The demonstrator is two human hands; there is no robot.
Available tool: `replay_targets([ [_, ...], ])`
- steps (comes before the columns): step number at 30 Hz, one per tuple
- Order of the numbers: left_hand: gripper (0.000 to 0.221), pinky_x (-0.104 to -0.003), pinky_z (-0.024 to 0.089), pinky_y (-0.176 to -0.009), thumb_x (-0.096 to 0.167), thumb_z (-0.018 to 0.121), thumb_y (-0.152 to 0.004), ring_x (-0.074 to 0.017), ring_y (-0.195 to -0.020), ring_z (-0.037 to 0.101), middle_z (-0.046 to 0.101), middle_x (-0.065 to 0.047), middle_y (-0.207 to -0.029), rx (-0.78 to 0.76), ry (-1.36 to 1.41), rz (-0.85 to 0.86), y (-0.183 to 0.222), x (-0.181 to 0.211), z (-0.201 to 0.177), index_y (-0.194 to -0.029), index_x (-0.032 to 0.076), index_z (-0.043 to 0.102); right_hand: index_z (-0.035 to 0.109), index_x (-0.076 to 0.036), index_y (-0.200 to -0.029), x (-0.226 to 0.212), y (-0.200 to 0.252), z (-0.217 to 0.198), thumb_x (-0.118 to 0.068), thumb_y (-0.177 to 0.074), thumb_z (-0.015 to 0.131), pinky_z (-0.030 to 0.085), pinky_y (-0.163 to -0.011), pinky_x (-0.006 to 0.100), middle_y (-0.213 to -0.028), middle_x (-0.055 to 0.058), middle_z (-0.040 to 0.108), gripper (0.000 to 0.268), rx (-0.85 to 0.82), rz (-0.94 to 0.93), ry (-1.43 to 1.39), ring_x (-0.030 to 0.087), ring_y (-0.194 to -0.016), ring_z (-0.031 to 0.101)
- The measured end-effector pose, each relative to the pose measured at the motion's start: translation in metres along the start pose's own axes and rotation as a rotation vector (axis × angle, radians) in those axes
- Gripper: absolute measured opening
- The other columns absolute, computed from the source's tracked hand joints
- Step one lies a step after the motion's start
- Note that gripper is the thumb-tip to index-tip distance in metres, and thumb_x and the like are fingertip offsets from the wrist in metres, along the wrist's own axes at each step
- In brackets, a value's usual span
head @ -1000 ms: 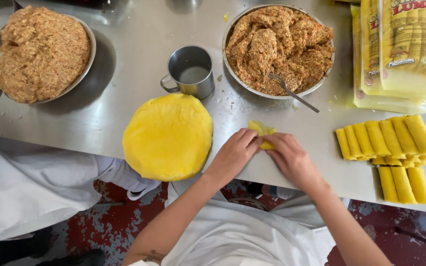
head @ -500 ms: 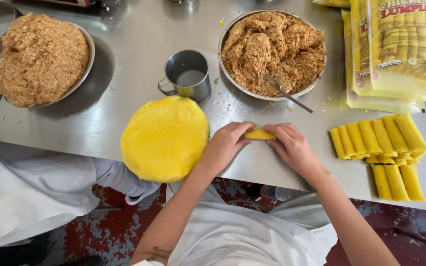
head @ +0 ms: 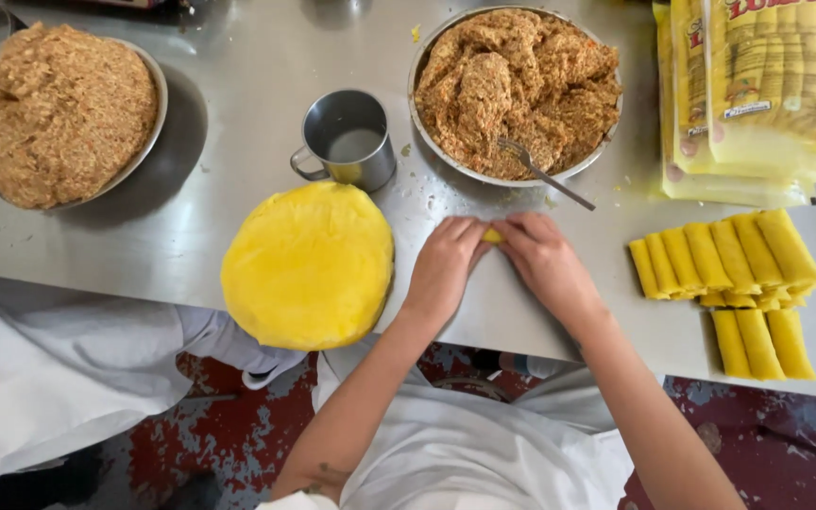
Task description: Rolling lumpia by placing meat filling onto wrappers and rolling them tightly.
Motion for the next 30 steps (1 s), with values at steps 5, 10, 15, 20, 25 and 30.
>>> replay_targets([
  [5, 0.013, -0.035, 0.054, -0.098, 0.015, 0.070, -0.101, -0.0242, -0.111, 0.069, 0.074, -0.007, -0.106, -0.133, 0.090, -0.053, 0.037, 0.043, -0.039, -0.113, 0.009, 0.074, 0.076, 0.000, -0.117, -0.023, 0.052, -0.003, -0.011, -0.097, 0.070, 0.059, -0.095, 0.045, -0.112, 0.017, 0.069, 0.023, -0.048, 0.057, -0.131, 0.037, -0.110, 0.071],
  [10, 0.017, -0.038, 0.058, -0.097, 0.016, 0.074, -0.099, -0.0262, -0.109, 0.072, 0.076, -0.008, -0.108, -0.157, 0.366, -0.147, 0.045, 0.027, -0.032, -0.114, 0.009, 0.075, 0.079, -0.003, -0.114, -0.012, 0.054, -0.005, -0.014, -0.094, 0.076, 0.060, -0.088, 0.046, -0.104, 0.017, 0.074, 0.023, -0.009, 0.203, -0.437, 0.037, -0.101, 0.076],
  [15, 0.031, -0.042, 0.056, -0.102, 0.011, 0.079, -0.094, -0.0297, -0.117, 0.070, 0.075, -0.009, -0.117, -0.038, 0.315, -0.117, 0.037, 0.028, -0.038, -0.124, 0.010, 0.075, 0.070, -0.003, -0.127, -0.038, 0.035, 0.004, -0.022, -0.086, 0.087, 0.058, -0.096, 0.044, -0.121, 0.013, 0.073, 0.049, 0.118, 0.156, -0.211, 0.033, -0.111, 0.072],
  [20, 0.022, -0.039, 0.061, -0.092, 0.014, 0.078, -0.096, -0.0284, -0.106, 0.076, 0.080, -0.008, -0.109, -0.074, 0.438, -0.207, 0.040, 0.028, -0.045, -0.118, 0.012, 0.079, 0.075, -0.006, -0.119, -0.034, 0.048, 0.004, -0.023, -0.087, 0.087, 0.060, -0.086, 0.038, -0.108, 0.009, 0.080, 0.039, 0.150, 0.359, -0.419, 0.027, -0.098, 0.079],
  [25, 0.010, -0.039, 0.064, -0.077, 0.012, 0.081, -0.091, -0.0281, -0.085, 0.082, 0.084, -0.013, -0.089, -0.174, 0.646, -0.298, 0.050, 0.040, -0.044, -0.100, 0.007, 0.084, 0.052, -0.005, -0.154, -0.067, 0.084, -0.027, -0.004, -0.092, 0.074, 0.065, -0.087, 0.037, -0.125, 0.015, 0.081, 0.066, -0.038, 0.601, -0.831, 0.016, -0.097, 0.078],
  [30, 0.024, -0.020, 0.054, -0.063, 0.000, 0.083, -0.082, -0.0082, -0.067, 0.071, 0.084, 0.000, -0.094, -0.007, 0.453, -0.262, 0.042, 0.058, -0.055, -0.104, 0.007, 0.082, 0.070, -0.004, -0.134, -0.045, 0.168, -0.077, 0.002, -0.086, 0.076, 0.060, -0.078, 0.022, -0.140, 0.007, 0.072, 0.049, 0.355, 0.918, -0.341, 0.013, -0.100, 0.072],
])
Point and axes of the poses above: each hand's wrist, its own y-axis away from the middle knuckle, its own z-axis out of the palm, x = y × z, the point moved 4 cm from there along -y, towards the middle knuckle
